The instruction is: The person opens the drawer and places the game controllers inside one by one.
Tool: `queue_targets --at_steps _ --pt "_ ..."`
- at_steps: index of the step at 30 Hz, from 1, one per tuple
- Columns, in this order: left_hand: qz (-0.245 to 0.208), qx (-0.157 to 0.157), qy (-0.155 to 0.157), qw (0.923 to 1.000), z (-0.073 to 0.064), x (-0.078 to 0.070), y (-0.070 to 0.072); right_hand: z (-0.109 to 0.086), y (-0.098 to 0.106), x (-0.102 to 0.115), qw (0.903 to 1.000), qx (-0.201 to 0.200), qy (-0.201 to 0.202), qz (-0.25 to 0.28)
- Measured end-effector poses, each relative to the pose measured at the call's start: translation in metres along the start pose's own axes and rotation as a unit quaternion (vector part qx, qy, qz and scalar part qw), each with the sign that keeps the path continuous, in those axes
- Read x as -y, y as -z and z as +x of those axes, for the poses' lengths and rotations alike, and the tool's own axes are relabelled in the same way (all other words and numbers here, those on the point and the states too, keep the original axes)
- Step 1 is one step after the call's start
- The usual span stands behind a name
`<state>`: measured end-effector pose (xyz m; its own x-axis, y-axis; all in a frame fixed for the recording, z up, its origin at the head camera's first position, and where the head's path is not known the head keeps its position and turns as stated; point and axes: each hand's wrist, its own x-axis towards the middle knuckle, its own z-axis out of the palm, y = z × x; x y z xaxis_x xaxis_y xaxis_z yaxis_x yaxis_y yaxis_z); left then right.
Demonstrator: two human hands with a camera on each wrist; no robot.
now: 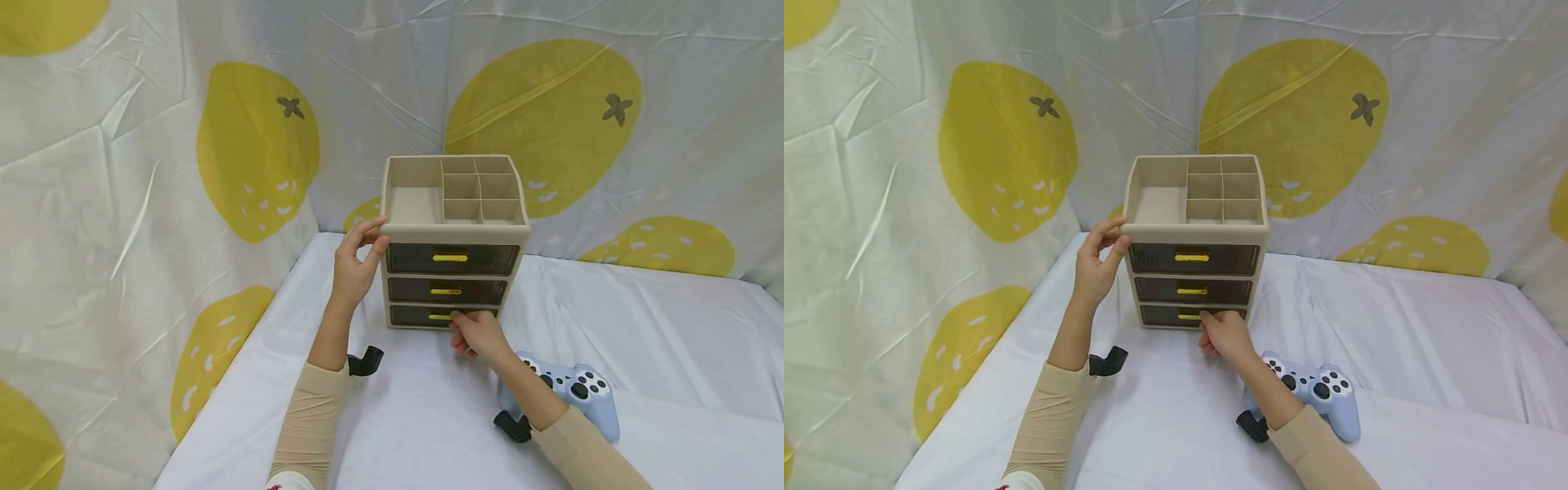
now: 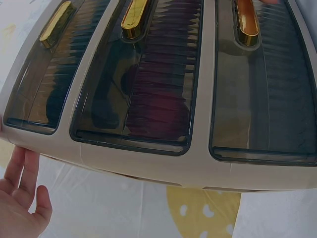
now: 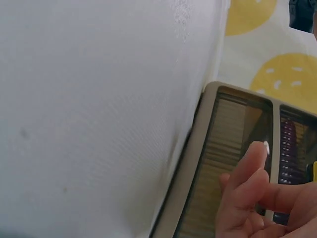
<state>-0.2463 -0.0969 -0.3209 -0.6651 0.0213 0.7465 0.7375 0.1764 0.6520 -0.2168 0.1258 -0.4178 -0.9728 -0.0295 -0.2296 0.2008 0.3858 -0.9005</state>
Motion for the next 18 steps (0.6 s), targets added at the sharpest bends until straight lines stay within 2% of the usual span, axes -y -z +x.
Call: queue_targets --at_steps 6,10,14,17,18 --pt "0.000 0.002 0.001 1.0000 -0.001 -0.001 -0.001 0.003 -0.003 0.000 0.9977 0.014 -0.023 0.063" --pt "-0.002 0.000 -0.004 1.0000 0.000 0.000 -0.001 0.001 -0.003 0.000 0.9959 0.025 -0.025 0.083" --pt "-0.007 -0.002 -0.009 0.9999 -0.001 0.020 -0.001 -0.002 -0.004 -0.001 0.9961 0.029 -0.022 0.080" --pt "-0.008 -0.003 -0.007 0.9999 -0.002 0.027 0.000 -0.005 -0.005 -0.003 0.9966 0.030 -0.018 0.074" --pt "-0.009 -0.003 -0.008 0.9999 -0.002 0.025 0.000 -0.006 -0.005 -0.003 0.9968 0.030 -0.016 0.072"
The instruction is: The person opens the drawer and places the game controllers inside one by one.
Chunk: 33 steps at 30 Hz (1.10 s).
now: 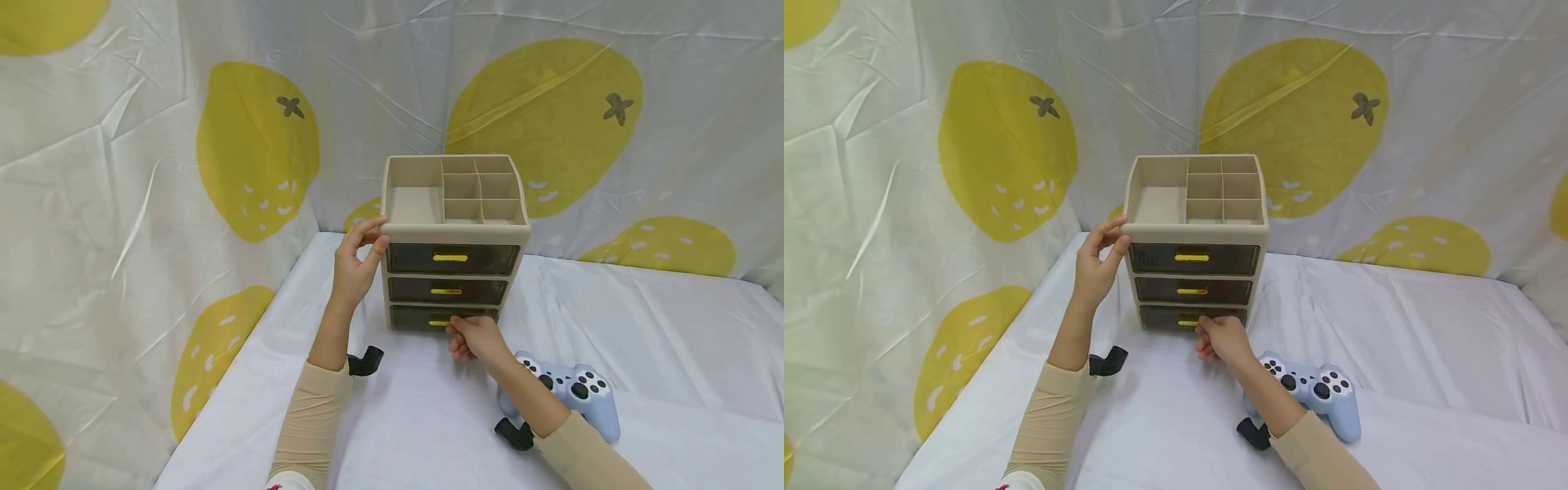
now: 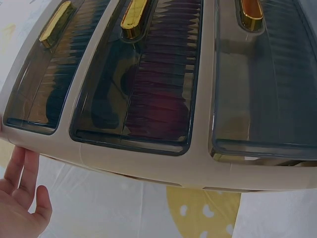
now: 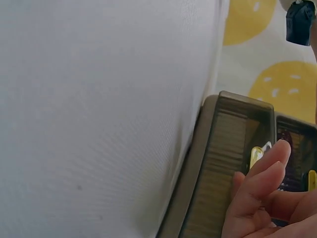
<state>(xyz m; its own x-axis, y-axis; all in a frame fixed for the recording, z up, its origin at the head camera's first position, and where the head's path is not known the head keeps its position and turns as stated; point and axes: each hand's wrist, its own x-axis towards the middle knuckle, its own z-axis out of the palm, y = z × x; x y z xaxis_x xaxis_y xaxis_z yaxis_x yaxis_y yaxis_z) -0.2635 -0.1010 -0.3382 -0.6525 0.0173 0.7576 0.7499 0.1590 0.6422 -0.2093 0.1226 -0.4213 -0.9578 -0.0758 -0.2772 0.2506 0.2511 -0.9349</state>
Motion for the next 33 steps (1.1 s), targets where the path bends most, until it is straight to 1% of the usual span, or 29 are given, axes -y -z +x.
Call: queue_targets --at_steps 3,4,6,8,11,18,19,22,26,31,32,33 --pt "0.001 0.002 0.002 1.0000 0.001 -0.015 0.000 -0.005 0.000 -0.002 1.0000 0.003 0.002 -0.005" --pt "0.002 0.002 0.003 1.0000 0.001 -0.016 0.000 -0.006 -0.001 -0.003 1.0000 0.004 0.001 -0.005" --pt "0.004 0.003 0.003 1.0000 0.002 -0.024 0.000 -0.010 -0.001 -0.004 1.0000 0.007 -0.002 -0.004" --pt "0.005 0.003 0.006 1.0000 0.002 -0.026 -0.001 -0.013 -0.002 -0.005 0.9999 0.010 -0.005 -0.003" --pt "0.005 0.001 0.005 1.0000 0.002 -0.024 -0.001 -0.018 -0.002 -0.007 1.0000 0.008 -0.005 -0.001" --pt "-0.003 0.000 0.000 1.0000 0.001 0.006 -0.001 -0.033 -0.004 -0.008 0.9999 -0.001 -0.005 -0.014" --pt "-0.004 0.000 0.000 1.0000 0.000 0.008 -0.001 -0.035 -0.005 -0.007 0.9998 -0.001 -0.006 -0.019" --pt "-0.005 0.002 -0.006 1.0000 0.000 0.009 0.000 -0.043 -0.006 -0.007 0.9996 -0.003 -0.009 -0.026" --pt "-0.004 0.001 -0.010 0.9999 0.000 0.010 0.000 -0.052 -0.008 -0.008 0.9996 0.006 -0.006 -0.026" --pt "-0.002 -0.001 0.001 1.0000 0.000 0.008 0.000 -0.061 -0.008 -0.009 0.9997 0.018 0.003 -0.019" --pt "-0.002 -0.001 0.003 1.0000 0.000 0.007 0.000 -0.063 -0.008 -0.009 0.9997 0.019 0.004 -0.017" --pt "-0.001 -0.001 0.005 1.0000 0.000 0.003 0.000 -0.064 -0.008 -0.010 0.9997 0.020 0.005 -0.015"
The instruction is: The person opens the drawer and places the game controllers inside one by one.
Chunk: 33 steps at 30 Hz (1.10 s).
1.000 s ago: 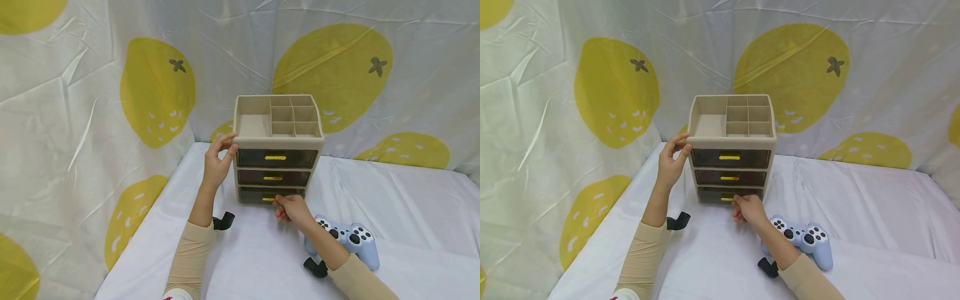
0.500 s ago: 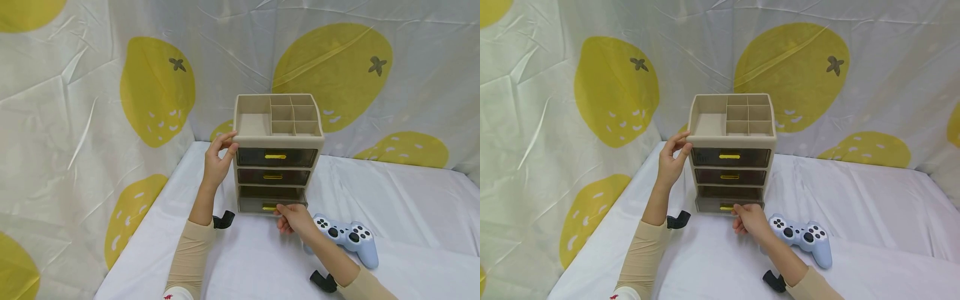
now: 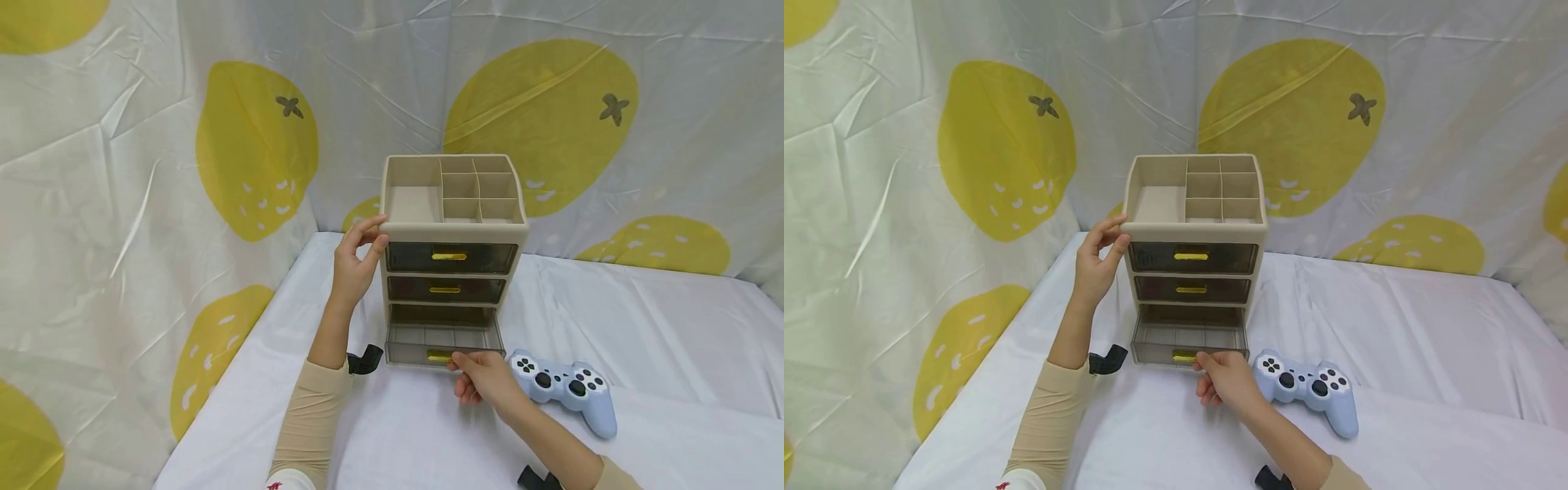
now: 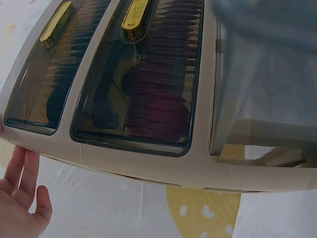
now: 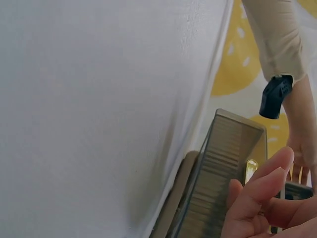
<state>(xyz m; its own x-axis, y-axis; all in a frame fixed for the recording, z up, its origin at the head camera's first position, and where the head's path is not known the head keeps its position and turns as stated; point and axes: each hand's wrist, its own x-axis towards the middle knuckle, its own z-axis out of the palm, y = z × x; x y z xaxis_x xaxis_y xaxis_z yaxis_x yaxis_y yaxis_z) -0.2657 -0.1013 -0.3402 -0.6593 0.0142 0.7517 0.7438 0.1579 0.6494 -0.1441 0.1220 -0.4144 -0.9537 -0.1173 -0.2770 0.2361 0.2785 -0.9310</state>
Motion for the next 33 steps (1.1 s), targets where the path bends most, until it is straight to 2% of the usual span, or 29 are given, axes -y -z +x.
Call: queue_targets --at_steps 6,22,27,30,33 --pt "0.005 0.001 -0.001 1.0000 0.001 -0.026 0.000 -0.009 -0.001 -0.001 0.9999 -0.002 0.007 0.012" --pt "0.004 0.001 0.002 1.0000 0.001 -0.028 0.000 -0.021 -0.001 -0.006 0.9996 0.013 0.017 0.016" --pt "0.002 0.000 0.000 1.0000 0.000 -0.008 0.000 -0.022 -0.002 -0.007 0.9996 0.020 0.015 0.014" --pt "0.006 0.001 0.004 1.0000 0.000 -0.011 0.000 -0.022 -0.002 -0.008 0.9995 0.026 0.016 0.009" --pt "0.007 0.002 0.007 0.9999 0.001 -0.024 0.000 -0.022 -0.001 -0.009 0.9994 0.030 0.018 0.005"
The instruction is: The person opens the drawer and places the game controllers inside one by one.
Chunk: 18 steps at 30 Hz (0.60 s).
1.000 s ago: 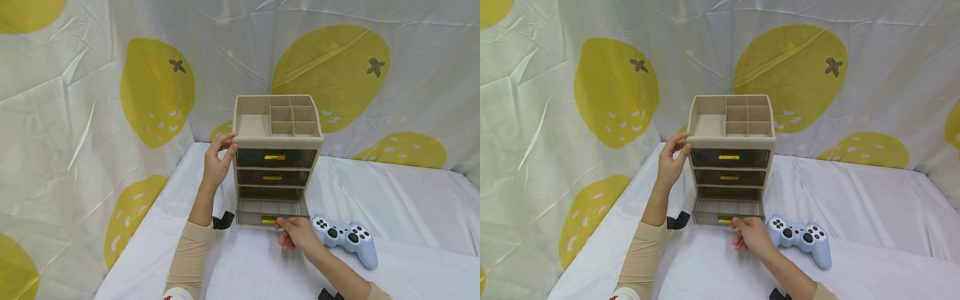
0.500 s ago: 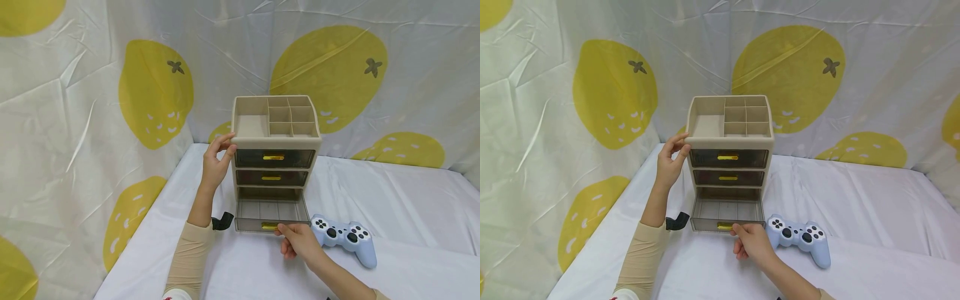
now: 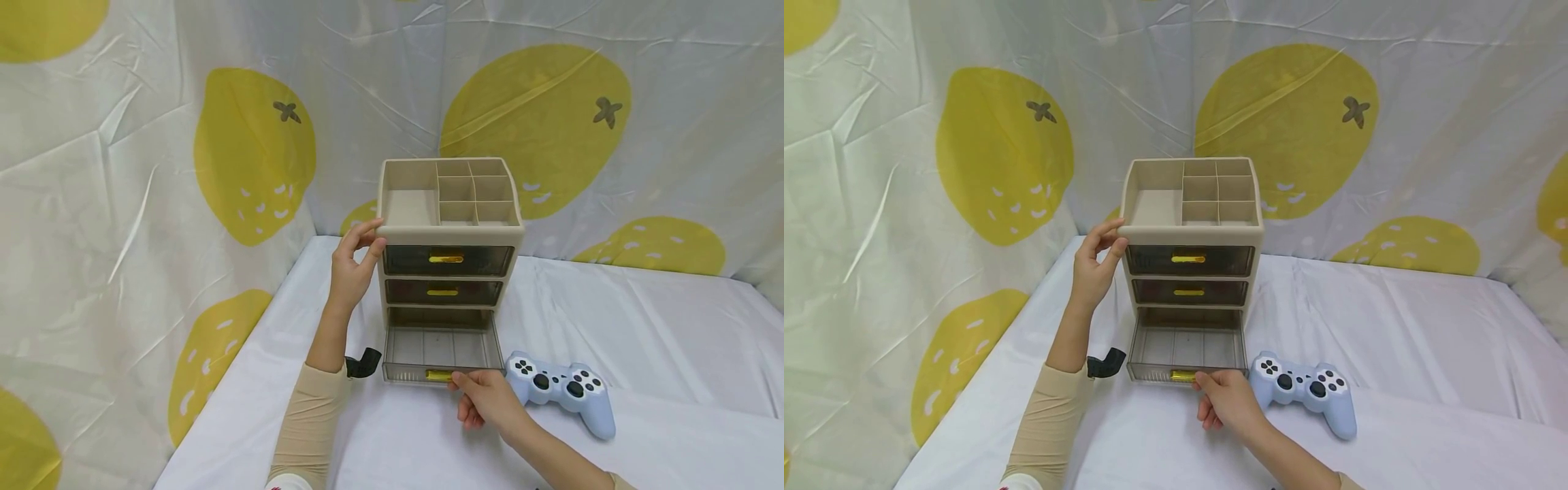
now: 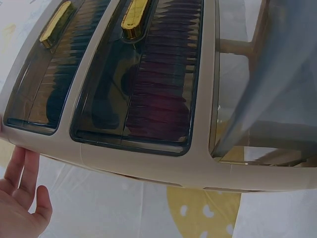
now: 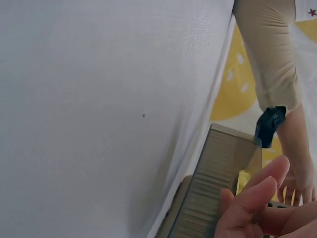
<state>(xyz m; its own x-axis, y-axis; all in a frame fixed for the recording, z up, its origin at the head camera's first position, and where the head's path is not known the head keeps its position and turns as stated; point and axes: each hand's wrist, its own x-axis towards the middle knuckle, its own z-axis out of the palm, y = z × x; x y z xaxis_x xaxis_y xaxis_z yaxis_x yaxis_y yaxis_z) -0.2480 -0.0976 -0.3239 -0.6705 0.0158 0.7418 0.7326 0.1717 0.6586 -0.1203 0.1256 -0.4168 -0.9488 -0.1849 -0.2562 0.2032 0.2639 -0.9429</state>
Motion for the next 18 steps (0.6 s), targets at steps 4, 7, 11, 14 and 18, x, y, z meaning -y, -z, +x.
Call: queue_targets --at_steps 4,7,11,14,18 --pt "0.001 -0.003 -0.003 1.0000 0.000 -0.004 0.000 -0.001 0.000 -0.002 0.9999 0.004 0.003 -0.010" --pt "0.000 -0.005 -0.006 1.0000 0.000 -0.004 0.000 -0.003 0.002 -0.002 0.9996 0.010 -0.001 -0.028" --pt "-0.003 -0.004 -0.005 1.0000 0.000 -0.004 0.000 -0.007 0.009 -0.003 0.9978 0.021 -0.010 -0.061" --pt "-0.004 -0.003 -0.003 1.0000 0.000 -0.005 0.000 -0.012 0.020 -0.004 0.9970 0.028 -0.014 -0.071" --pt "-0.006 -0.001 -0.001 1.0000 0.000 -0.005 0.000 -0.021 0.041 -0.004 0.9979 0.015 -0.018 -0.060"
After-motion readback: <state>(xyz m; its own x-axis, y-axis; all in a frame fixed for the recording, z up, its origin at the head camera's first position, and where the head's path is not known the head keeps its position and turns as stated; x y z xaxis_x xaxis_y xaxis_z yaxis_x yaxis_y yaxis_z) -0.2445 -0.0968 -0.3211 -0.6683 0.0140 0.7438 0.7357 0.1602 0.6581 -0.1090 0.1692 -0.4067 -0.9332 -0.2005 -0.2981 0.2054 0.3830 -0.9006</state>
